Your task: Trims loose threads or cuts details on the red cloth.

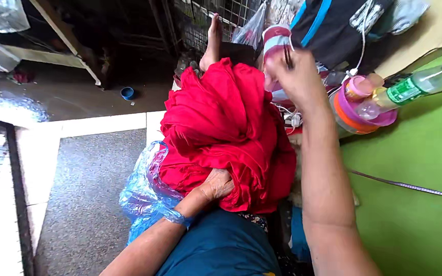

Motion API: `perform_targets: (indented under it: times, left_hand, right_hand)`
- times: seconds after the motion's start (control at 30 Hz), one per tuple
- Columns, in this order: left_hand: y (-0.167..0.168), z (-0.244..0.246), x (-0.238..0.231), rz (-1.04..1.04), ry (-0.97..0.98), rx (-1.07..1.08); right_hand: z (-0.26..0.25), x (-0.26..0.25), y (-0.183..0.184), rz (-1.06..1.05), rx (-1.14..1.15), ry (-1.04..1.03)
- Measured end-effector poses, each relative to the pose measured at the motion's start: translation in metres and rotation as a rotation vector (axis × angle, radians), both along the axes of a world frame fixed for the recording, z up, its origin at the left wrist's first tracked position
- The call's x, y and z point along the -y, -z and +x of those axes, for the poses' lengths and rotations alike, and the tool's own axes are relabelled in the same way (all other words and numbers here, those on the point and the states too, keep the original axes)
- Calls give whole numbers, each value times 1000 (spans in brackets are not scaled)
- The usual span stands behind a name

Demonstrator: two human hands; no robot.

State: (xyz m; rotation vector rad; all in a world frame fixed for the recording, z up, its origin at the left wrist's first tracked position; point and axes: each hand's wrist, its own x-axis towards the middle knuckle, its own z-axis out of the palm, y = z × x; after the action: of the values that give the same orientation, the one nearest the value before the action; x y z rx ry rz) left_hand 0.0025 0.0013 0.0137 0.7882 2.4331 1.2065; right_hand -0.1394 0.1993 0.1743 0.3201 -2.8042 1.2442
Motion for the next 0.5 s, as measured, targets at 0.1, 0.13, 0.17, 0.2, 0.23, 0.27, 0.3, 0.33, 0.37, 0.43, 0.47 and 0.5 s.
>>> perform_targets:
  times: [0.1, 0.13, 0.17, 0.2, 0.23, 0.27, 0.3, 0.33, 0.37, 0.43, 0.47, 0.5]
  left_hand:
    - [-20, 2, -4, -80, 24, 72]
    - [-21, 1, -5, -124, 52, 72]
    - [-23, 1, -6, -174, 90, 89]
    - [-29, 0, -6, -230, 145, 131]
    - [-31, -1, -6, -269, 190, 159]
    - [-30, -2, -6, -283, 219, 166]
    - [-32, -4, -7, -306, 252, 206]
    - [-34, -3, -8, -314, 279, 229]
    - [-36, -1, -8, -311, 300, 231]
    - [-43, 4, -8, -263, 307, 201]
    - [-44, 9, -8, -220, 297, 153]
    - [-44, 16, -8, -172, 282, 74]
  right_hand:
    - [22, -19, 33, 217, 361, 1]
    - [23, -12, 46, 203, 368, -5]
    - [24, -2, 55, 165, 346, -13]
    - [23, 10, 61, 90, 298, -32]
    - [21, 22, 65, -4, 234, -63]
    - [18, 34, 67, -87, 185, -107]
    - [16, 48, 66, -123, 161, -152]
    - [14, 65, 64, -82, 150, -181]
    - [11, 82, 62, 10, 152, -197]
    - [-1, 111, 51, 179, 105, -234]
    - [-10, 121, 40, 211, 61, -247]
    - [-20, 129, 28, 208, 22, -254]
